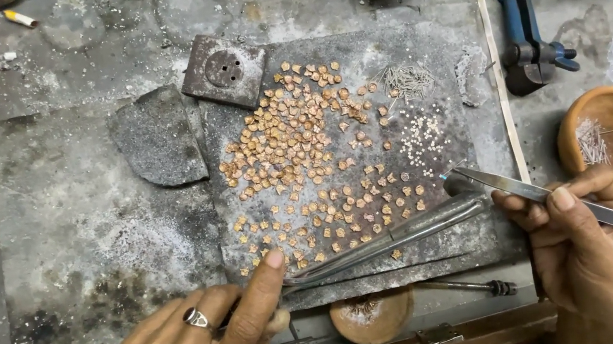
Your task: Soldering numerous small metal jewelry components using a hand-held blowtorch and tweezers on a soldering block.
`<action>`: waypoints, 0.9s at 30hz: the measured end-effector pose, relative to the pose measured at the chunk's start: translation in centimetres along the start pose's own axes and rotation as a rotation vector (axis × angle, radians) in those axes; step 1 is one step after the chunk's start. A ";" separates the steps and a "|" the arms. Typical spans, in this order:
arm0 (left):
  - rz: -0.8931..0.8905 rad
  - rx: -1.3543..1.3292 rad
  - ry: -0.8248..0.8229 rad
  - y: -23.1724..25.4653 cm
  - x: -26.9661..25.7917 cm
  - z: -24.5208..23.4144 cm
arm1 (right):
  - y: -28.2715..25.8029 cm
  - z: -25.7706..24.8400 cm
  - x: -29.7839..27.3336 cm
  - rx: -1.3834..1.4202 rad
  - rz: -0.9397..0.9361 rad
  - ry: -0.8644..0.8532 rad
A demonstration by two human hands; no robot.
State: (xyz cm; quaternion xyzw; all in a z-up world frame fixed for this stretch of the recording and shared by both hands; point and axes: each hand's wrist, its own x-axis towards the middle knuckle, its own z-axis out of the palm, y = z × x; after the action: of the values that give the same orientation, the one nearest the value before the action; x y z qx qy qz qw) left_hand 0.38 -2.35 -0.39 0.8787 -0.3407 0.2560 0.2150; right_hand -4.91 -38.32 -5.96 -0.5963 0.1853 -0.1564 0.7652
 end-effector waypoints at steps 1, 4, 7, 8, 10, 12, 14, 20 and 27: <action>0.023 -0.002 -0.016 -0.1 0.0 -0.1 | -0.1 0.1 0.0 0.005 0.001 -0.001; -0.005 -0.010 0.020 0.2 -0.1 0.3 | -0.2 0.4 0.1 -0.015 -0.013 0.003; -0.013 -0.021 0.018 0.3 -0.3 0.5 | 0.2 -0.4 0.1 -0.021 0.008 0.005; -0.013 -0.021 0.018 0.2 -0.3 0.5 | 0.1 -0.3 0.0 -0.022 0.009 0.005; -0.005 -0.022 0.019 0.2 -0.2 0.5 | 0.0 -0.1 0.0 -0.025 -0.004 0.006; 0.001 -0.019 0.017 0.1 -0.1 0.5 | -0.1 0.1 0.0 -0.019 -0.007 0.007; 0.009 -0.015 0.013 0.1 -0.1 0.5 | 0.0 0.1 0.0 -0.012 -0.010 0.009; -0.008 -0.011 0.016 0.3 -0.4 0.6 | -0.2 0.3 -0.2 -0.036 0.015 0.050; -0.003 -0.012 0.024 0.2 -0.4 0.7 | -0.1 0.1 -0.1 -0.040 -0.009 0.012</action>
State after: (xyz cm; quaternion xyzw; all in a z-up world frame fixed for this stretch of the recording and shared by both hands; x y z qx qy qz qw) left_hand 0.20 -2.72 -1.16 0.8748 -0.3383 0.2641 0.2247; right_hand -4.92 -38.20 -5.84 -0.6112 0.1901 -0.1596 0.7515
